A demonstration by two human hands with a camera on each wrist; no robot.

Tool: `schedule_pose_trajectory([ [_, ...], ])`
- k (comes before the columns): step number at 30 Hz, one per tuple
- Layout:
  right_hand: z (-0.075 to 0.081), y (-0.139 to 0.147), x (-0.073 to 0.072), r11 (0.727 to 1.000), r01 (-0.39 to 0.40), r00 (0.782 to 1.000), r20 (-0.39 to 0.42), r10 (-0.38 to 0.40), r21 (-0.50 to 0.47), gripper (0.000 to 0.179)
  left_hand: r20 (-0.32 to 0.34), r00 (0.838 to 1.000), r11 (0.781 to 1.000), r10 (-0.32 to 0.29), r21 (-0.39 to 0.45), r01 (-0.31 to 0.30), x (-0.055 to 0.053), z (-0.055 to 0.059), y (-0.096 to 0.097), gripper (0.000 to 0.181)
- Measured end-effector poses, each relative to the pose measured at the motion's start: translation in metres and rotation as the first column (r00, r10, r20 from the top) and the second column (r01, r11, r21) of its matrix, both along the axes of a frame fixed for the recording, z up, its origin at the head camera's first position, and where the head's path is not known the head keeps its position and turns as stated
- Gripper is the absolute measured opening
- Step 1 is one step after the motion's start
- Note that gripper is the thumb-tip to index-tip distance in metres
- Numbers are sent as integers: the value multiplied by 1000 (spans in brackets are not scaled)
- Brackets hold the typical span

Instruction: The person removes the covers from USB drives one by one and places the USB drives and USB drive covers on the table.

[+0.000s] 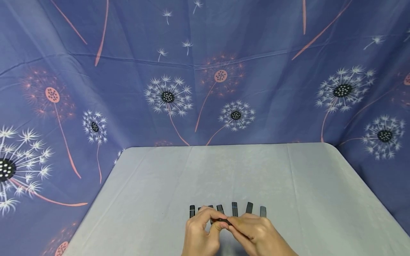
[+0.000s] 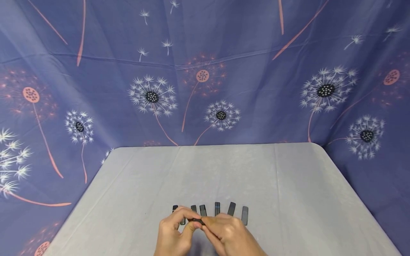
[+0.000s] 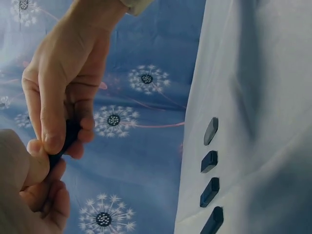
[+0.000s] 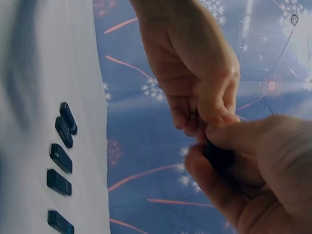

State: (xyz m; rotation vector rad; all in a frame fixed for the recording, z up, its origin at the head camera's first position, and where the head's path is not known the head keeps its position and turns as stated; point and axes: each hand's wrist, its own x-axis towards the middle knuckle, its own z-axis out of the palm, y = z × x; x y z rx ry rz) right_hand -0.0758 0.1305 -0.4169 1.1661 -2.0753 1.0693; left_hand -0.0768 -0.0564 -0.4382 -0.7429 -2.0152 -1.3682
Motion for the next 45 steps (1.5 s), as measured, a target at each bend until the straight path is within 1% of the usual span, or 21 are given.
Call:
schedule_pose_trajectory([
  [5, -1, 5, 1, 999, -40, 999, 20, 40, 20, 20, 66, 995, 997, -77, 22, 76, 3, 1, -2, 13],
  [7, -2, 4, 2, 1000, -30, 1000, 8, 30, 6, 21, 114, 988, 993, -105, 62, 99, 3, 1, -2, 13],
  [9, -3, 1, 3, 1000, -7, 1000, 4, 7, -13, 21, 192, 972, 986, -134, 124, 112, 5, 2, 0, 12],
  [10, -3, -1, 3, 1000, 5, 1000, -5, -5, -22, 20, 254, 956, 980, -150, 167, 109, 7, 3, 1, 10],
  [12, -3, -3, 4, 999, 26, 999, -17, -27, -32, 19, 376, 908, 963, -186, 251, 94, 9, 5, 2, 8],
  [14, -3, -4, 4, 999, 34, 999, -22, -35, -36, 18, 453, 867, 951, -208, 301, 71, 11, 7, 3, 8],
  [15, -3, -4, 4, 999, 34, 999, -22, -35, -35, 17, 469, 858, 949, -210, 307, 65, 12, 7, 3, 8],
  [16, -2, -3, 4, 999, 31, 999, -23, -32, -33, 17, 446, 873, 956, -196, 287, 68, 11, 7, 3, 8],
  [18, -2, -1, 4, 1000, 13, 1000, -6, -13, -27, 18, 314, 937, 977, -152, 189, 95, 7, 6, 2, 8],
  [19, -1, 0, 4, 1000, 2, 1000, 0, -2, -21, 19, 223, 966, 986, -128, 130, 101, 5, 6, 1, 8],
  [20, -1, 1, 3, 1000, -5, 1000, 11, 5, -15, 19, 128, 987, 993, -101, 68, 93, 3, 5, 0, 10],
  [21, -1, 2, 3, 1000, -9, 999, 31, 9, -3, 19, 48, 996, 997, -75, 16, 75, 1, 5, -1, 12],
  [22, 0, 3, 3, 1000, -9, 999, 54, 9, 10, 19, -22, 998, 998, -58, -27, 57, -1, 5, -1, 13],
  [23, 1, 3, 3, 1000, -9, 997, 80, 7, 24, 20, -47, 997, 997, -57, -52, 54, -2, 6, -2, 14],
  [25, 3, 4, 3, 998, 1, 992, 126, -8, 59, 20, -18, 997, 995, -68, -71, 67, -2, 7, -4, 16],
  [28, 5, 3, 3, 995, 2, 985, 170, -19, 97, 21, 52, 995, 993, -82, -80, 86, 0, 9, -6, 20],
  [30, 4, 3, 3, 994, 2, 986, 167, -20, 107, 21, 79, 993, 992, -83, -86, 90, 0, 9, -6, 24],
  [33, 2, 4, 3, 992, -15, 987, 159, -6, 129, 21, 89, 993, 992, -71, -99, 80, 0, 8, -6, 27],
  [38, -2, 6, 3, 983, -40, 983, 183, 6, 182, 21, 139, 988, 994, -63, -82, 75, 1, 7, -5, 26],
  [43, -2, 5, 3, 987, 4, 990, 139, -27, 163, 18, 211, 973, 994, -98, -26, 106, 3, 7, -3, 23],
  [45, -2, 4, 3, 988, 26, 992, 115, -44, 155, 16, 225, 969, 994, -106, -11, 111, 4, 7, -1, 21],
])
